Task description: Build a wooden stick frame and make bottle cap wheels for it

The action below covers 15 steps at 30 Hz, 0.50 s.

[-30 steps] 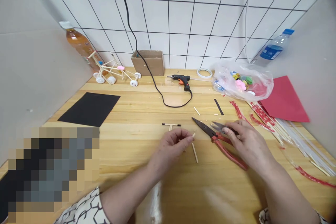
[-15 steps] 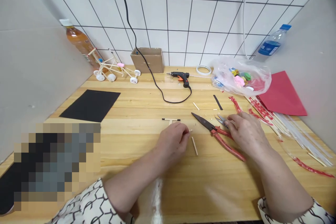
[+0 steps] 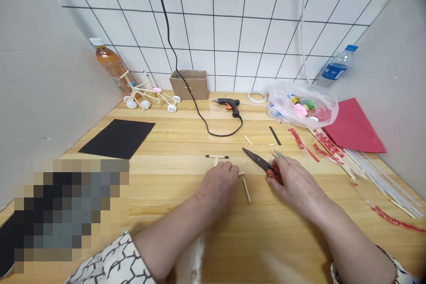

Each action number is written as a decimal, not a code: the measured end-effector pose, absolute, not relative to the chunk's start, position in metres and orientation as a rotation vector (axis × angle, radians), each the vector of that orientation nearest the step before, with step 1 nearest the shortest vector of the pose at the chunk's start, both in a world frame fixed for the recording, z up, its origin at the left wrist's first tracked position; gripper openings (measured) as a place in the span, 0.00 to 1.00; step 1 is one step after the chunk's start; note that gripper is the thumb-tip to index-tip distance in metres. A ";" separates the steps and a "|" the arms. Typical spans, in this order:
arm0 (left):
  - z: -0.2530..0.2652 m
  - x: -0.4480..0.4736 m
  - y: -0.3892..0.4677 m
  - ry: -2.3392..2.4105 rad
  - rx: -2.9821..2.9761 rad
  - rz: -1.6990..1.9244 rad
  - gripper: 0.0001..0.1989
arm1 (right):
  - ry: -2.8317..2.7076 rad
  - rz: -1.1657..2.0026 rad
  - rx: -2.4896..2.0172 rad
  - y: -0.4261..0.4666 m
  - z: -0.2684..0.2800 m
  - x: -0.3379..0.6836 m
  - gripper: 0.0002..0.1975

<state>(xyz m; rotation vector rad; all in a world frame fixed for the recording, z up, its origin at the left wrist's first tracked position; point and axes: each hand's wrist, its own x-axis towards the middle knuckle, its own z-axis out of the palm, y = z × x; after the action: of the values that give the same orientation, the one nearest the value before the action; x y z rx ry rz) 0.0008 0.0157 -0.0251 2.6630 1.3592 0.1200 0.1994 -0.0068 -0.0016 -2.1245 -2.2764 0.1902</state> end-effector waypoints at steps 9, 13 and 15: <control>-0.021 0.003 0.009 1.327 2.552 0.121 0.09 | -2.212 0.303 -2.182 -0.007 0.000 0.197 0.04; -0.019 0.001 0.007 1.307 2.433 0.245 0.09 | -2.211 0.239 -2.111 -0.006 -0.002 0.205 0.09; -0.019 0.000 0.007 1.278 2.331 0.403 0.09 | -2.181 0.198 -2.029 -0.002 0.000 0.208 0.14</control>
<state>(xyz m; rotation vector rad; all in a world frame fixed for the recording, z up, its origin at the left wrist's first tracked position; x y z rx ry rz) 0.0001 0.0072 -0.0185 2.3311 1.2782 0.4032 0.2081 -0.0018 -0.0001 -2.0287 -2.1814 0.1983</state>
